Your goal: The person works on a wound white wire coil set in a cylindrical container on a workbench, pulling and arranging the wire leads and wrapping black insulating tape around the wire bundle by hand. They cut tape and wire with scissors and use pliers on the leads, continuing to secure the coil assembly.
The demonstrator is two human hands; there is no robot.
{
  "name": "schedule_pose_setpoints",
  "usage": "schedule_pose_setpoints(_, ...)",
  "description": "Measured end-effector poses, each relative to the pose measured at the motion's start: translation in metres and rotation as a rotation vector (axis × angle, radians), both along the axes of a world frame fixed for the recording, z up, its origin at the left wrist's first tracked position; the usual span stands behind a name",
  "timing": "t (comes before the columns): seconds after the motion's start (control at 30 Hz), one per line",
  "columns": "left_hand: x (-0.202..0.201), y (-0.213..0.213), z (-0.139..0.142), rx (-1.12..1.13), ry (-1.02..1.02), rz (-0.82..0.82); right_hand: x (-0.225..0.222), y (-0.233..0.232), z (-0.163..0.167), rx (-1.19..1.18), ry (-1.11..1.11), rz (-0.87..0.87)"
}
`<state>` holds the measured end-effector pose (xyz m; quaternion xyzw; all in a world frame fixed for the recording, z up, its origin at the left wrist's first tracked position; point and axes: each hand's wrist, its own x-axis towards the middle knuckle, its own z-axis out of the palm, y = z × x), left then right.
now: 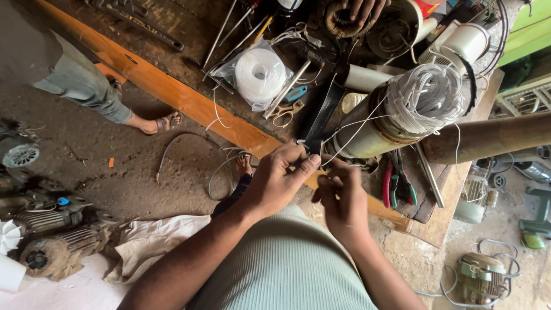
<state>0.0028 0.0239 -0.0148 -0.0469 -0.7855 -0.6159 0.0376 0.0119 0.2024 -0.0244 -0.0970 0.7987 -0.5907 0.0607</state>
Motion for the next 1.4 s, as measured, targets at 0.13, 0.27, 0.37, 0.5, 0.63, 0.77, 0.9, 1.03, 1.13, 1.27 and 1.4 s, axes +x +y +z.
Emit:
schedule_pose_setpoints(0.13,-0.003,-0.004,0.0,-0.051,0.011,-0.013,-0.014,0.006,0.003,0.503,0.715,0.051)
schedule_pose_setpoints(0.27,-0.01,-0.012,0.004,0.014,0.059,-0.02,-0.015,0.015,0.038,-0.018,0.147,0.003)
schedule_pose_setpoints(0.37,-0.011,-0.015,0.006,0.069,0.079,-0.086,-0.028,0.024,0.061,-0.606,-0.36,-0.014)
schedule_pose_setpoints(0.5,-0.015,-0.019,0.005,-0.026,0.179,-0.066,-0.039,0.018,0.059,-0.666,-0.475,-0.017)
schedule_pose_setpoints(0.63,-0.022,-0.013,-0.001,0.062,-0.118,-0.018,-0.027,0.008,0.03,-0.344,-0.107,-0.041)
schedule_pose_setpoints(0.77,-0.02,-0.009,-0.003,0.029,-0.03,-0.047,-0.031,0.007,-0.005,0.16,0.174,0.049)
schedule_pose_setpoints(0.9,-0.017,-0.013,0.0,-0.007,0.134,-0.028,-0.037,0.015,-0.004,0.444,0.545,0.006)
schedule_pose_setpoints(1.03,-0.019,-0.015,0.002,0.058,-0.027,0.002,-0.031,0.018,0.032,-0.084,0.128,-0.026)
schedule_pose_setpoints(1.13,-0.019,-0.017,0.002,0.059,-0.012,-0.067,-0.042,0.019,0.054,-0.551,-0.319,-0.008)
schedule_pose_setpoints(1.27,-0.017,-0.019,0.002,0.075,0.091,-0.077,-0.048,0.011,0.047,-0.434,-0.182,0.064)
schedule_pose_setpoints(1.4,-0.017,-0.013,0.002,0.17,-0.056,-0.033,-0.028,0.006,0.024,-0.111,0.016,-0.112)
